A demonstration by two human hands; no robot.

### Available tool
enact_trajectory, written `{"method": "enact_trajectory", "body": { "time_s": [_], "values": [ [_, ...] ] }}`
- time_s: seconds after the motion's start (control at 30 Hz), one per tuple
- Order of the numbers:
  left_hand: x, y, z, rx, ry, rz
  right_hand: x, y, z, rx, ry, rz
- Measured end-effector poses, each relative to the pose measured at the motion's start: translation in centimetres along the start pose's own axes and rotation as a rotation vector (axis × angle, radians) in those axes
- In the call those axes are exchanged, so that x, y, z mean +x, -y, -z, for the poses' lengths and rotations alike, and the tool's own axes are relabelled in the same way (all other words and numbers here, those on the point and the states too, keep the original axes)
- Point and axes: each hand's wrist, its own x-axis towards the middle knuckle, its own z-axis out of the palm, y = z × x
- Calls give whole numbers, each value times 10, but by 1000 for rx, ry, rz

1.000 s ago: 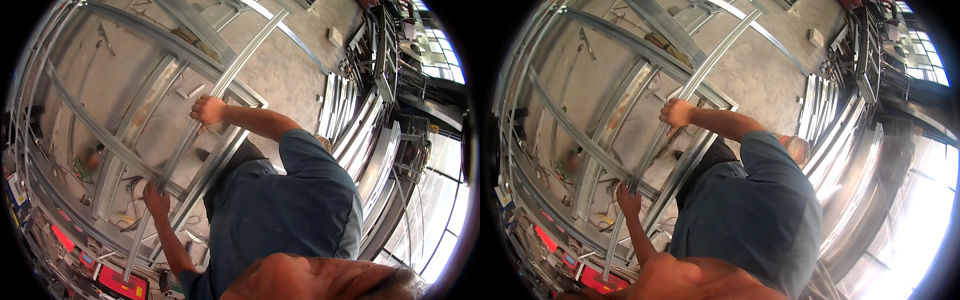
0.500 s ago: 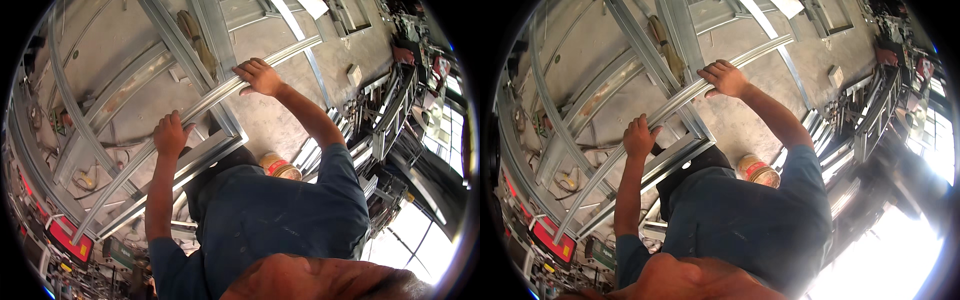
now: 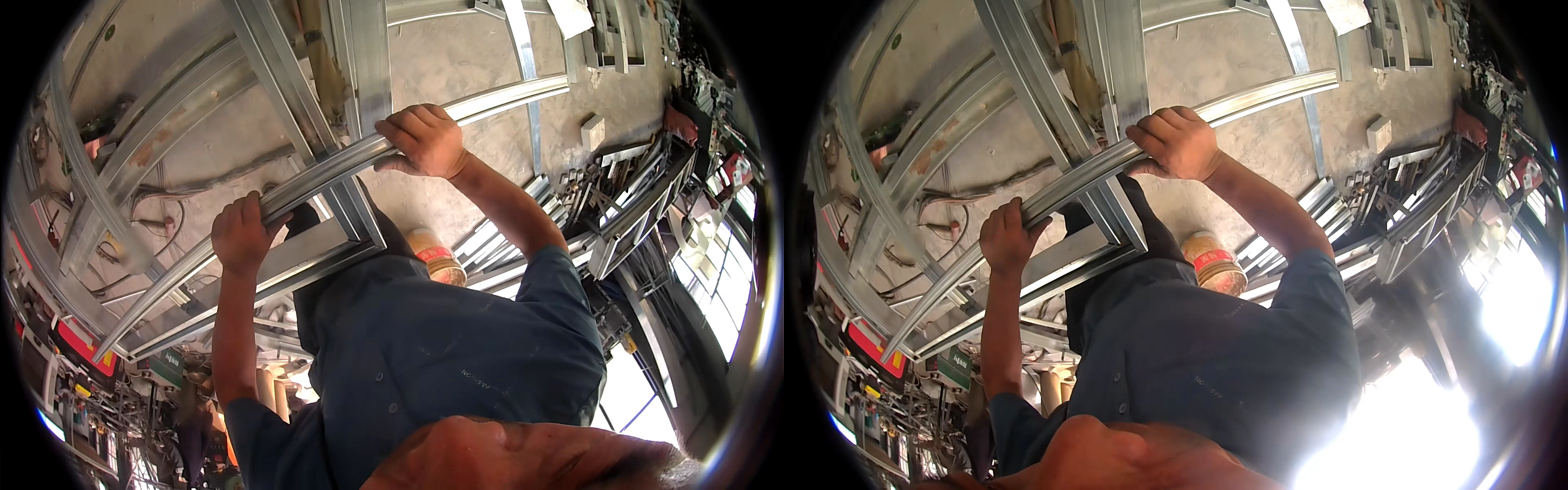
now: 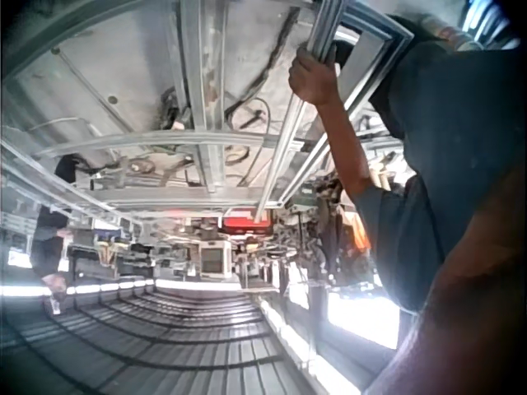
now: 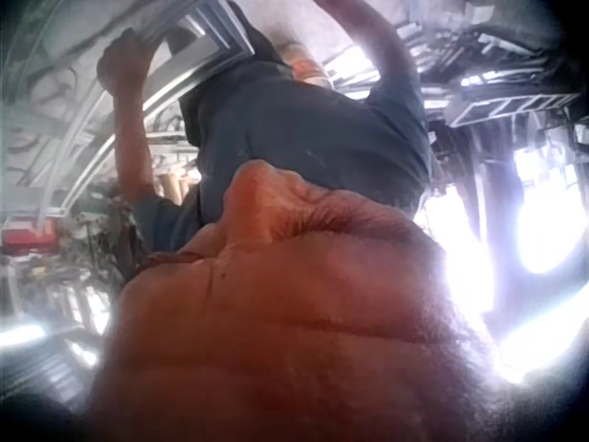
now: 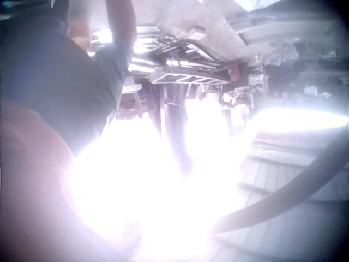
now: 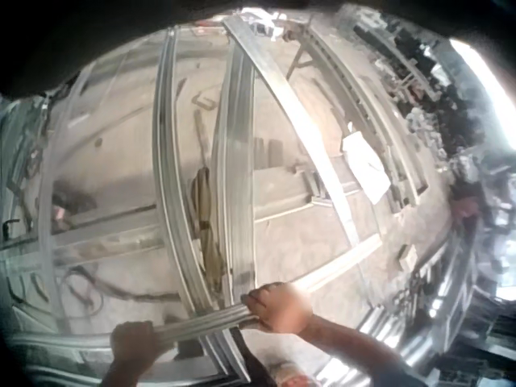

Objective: The person assembles a metal frame by positioning and aligning multiple metal bars on the floor. He uses a measuring tool to check dimensions and a welding torch to join the bars together. The person handles the bars and tools by hand throughout the process.

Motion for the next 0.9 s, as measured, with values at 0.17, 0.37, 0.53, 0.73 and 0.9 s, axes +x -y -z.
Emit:
{"method": "enact_trajectory", "body": {
  "time_s": [0.17,0.37,0.53,0.73,0.9],
  "values": [
    [4,1,1,-72,46,26,5,-3,1,41,19,-4],
    [1,-1,4,-85,103,50,7,-3,8,77,28,-25],
    [-10,0,-8,-72,39,83,6,3,8,46,62,-43],
    [-10,0,4,-68,97,84,6,14,15,38,75,-57],
    [-9,0,12,-102,-39,83,13,17,19,15,86,-18]
  ]
}}
